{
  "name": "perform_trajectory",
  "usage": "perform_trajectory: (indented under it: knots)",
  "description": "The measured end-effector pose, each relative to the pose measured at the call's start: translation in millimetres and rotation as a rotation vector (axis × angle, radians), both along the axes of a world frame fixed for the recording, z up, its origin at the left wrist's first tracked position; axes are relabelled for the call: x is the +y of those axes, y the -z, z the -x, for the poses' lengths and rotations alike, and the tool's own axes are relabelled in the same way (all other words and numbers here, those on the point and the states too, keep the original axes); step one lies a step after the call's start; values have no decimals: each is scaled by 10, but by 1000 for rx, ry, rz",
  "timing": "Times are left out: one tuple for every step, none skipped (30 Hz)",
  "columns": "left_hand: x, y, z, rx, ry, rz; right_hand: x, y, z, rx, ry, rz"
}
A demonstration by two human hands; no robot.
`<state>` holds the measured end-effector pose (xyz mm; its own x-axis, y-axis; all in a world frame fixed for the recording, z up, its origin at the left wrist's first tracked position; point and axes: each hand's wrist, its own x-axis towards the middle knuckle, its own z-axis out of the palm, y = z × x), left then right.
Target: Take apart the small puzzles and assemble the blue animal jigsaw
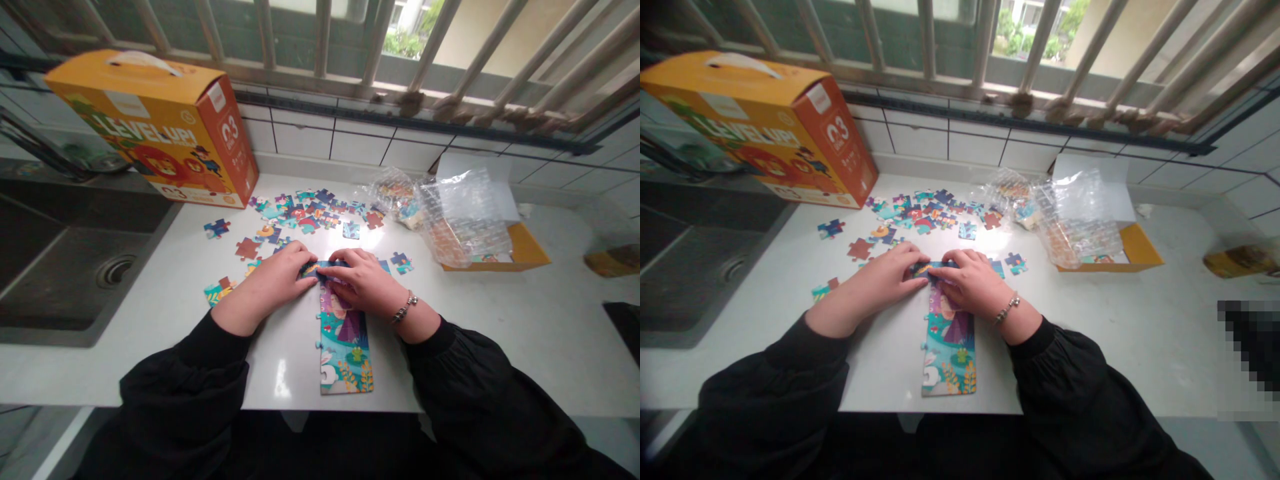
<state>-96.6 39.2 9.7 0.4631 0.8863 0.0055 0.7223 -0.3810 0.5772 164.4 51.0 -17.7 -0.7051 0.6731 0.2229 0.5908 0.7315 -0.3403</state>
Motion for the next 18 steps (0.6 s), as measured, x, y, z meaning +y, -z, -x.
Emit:
perform_trajectory:
  knots:
    - [-1,6,-1,0,-4,-3,4,3,-3,-4,2,1]
    - [-3,11,-4,1,-9,-6,10,8,-7,-7,2,2]
    - [-4,17,-7,4,-13,-9,18,16,-12,-8,2,2]
    - [-7,21,-12,9,-17,-12,27,26,-18,-6,4,1]
    - [-9,25,-18,14,-23,-17,37,38,-25,0,7,-2]
    - [-12,27,-25,21,-29,-21,46,49,-31,7,10,-5]
    - [-16,26,-33,27,-32,-25,53,59,-37,14,10,-10]
    - [-19,25,-41,32,-33,-31,60,67,-41,19,10,-14]
    - [-23,22,-48,36,-31,-37,64,71,-44,22,8,-17]
    - [-27,19,-55,40,-29,-43,66,73,-45,24,7,-20]
    - [-32,16,-61,44,-23,-47,68,72,-46,25,5,-23]
    - [-36,14,-65,48,-17,-49,71,69,-50,26,5,-24]
    - [-41,14,-68,52,-11,-49,75,65,-57,27,8,-25]
    - [-46,16,-70,55,-4,-50,83,59,-72,28,14,-25]
    - [-50,20,-70,58,6,-52,96,53,-98,29,26,-26]
    - [-55,25,-70,57,16,-58,114,46,-138,34,45,-28]
    - [-58,30,-70,55,26,-68,138,38,-193,41,72,-33]
    - [-62,34,-69,52,36,-80,165,29,-264,53,106,-41]
